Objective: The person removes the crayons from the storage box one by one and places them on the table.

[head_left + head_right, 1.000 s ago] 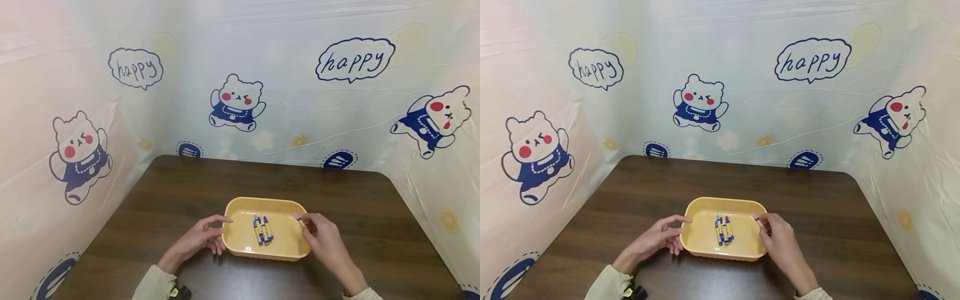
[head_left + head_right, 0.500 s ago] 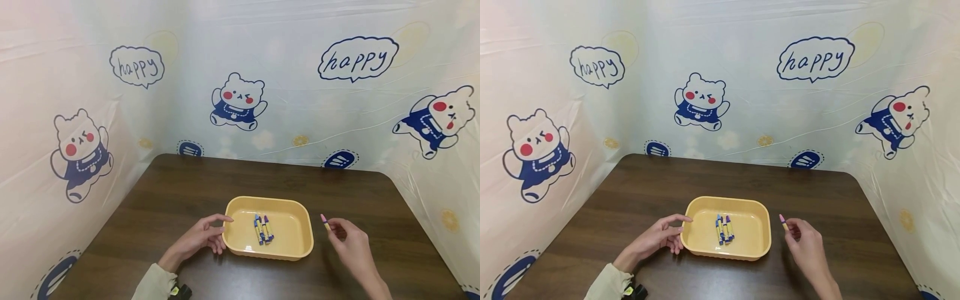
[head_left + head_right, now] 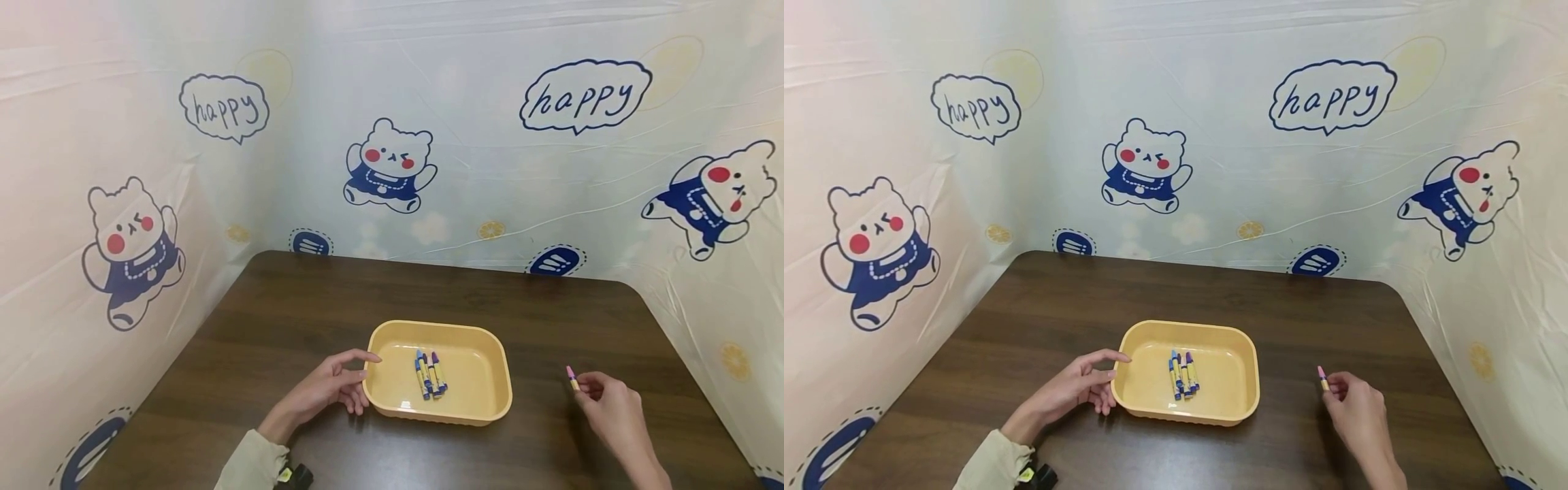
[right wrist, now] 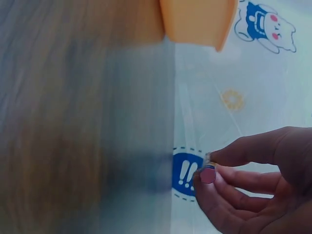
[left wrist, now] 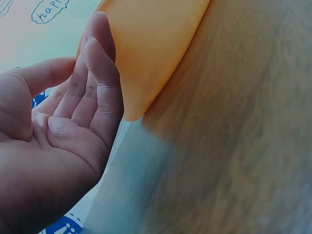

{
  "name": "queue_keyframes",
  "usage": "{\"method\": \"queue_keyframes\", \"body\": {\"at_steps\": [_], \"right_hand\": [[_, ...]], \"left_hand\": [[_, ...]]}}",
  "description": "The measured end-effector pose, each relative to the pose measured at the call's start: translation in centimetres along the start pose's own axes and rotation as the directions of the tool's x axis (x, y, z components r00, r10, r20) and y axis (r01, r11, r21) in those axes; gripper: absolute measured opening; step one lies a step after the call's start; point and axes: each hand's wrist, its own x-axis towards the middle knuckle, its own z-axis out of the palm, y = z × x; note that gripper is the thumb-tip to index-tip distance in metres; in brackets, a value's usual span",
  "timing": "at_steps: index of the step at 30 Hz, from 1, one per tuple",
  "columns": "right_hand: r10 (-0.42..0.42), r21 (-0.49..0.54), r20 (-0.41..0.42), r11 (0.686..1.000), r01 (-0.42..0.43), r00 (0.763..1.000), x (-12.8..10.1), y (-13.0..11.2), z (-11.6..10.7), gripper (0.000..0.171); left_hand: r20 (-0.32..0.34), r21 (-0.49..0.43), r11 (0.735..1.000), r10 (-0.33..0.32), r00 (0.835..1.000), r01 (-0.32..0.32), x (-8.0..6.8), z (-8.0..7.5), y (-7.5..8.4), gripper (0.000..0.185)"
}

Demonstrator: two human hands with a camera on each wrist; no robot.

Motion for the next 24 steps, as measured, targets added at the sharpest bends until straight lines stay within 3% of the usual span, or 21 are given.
{"method": "queue_keyframes", "body": {"at_steps": [13, 24], "right_hand": [[0.072, -0.112, 0.218, 0.992, -0.049, 0.973, 0.7, 1.9, 0.0, 0.007], [0.071, -0.124, 0.312, 0.992, -0.034, 0.947, 0.5, 1.8, 0.1, 0.015]], "left_hand": [[-0.004, 0.011, 1.000, 0.004, 1.000, -0.004, 0.0, 0.0, 0.1, 0.043], [0.004, 0.014, 1.000, 0.019, 1.000, -0.019, -0.1, 0.0, -0.1, 0.041]]}}
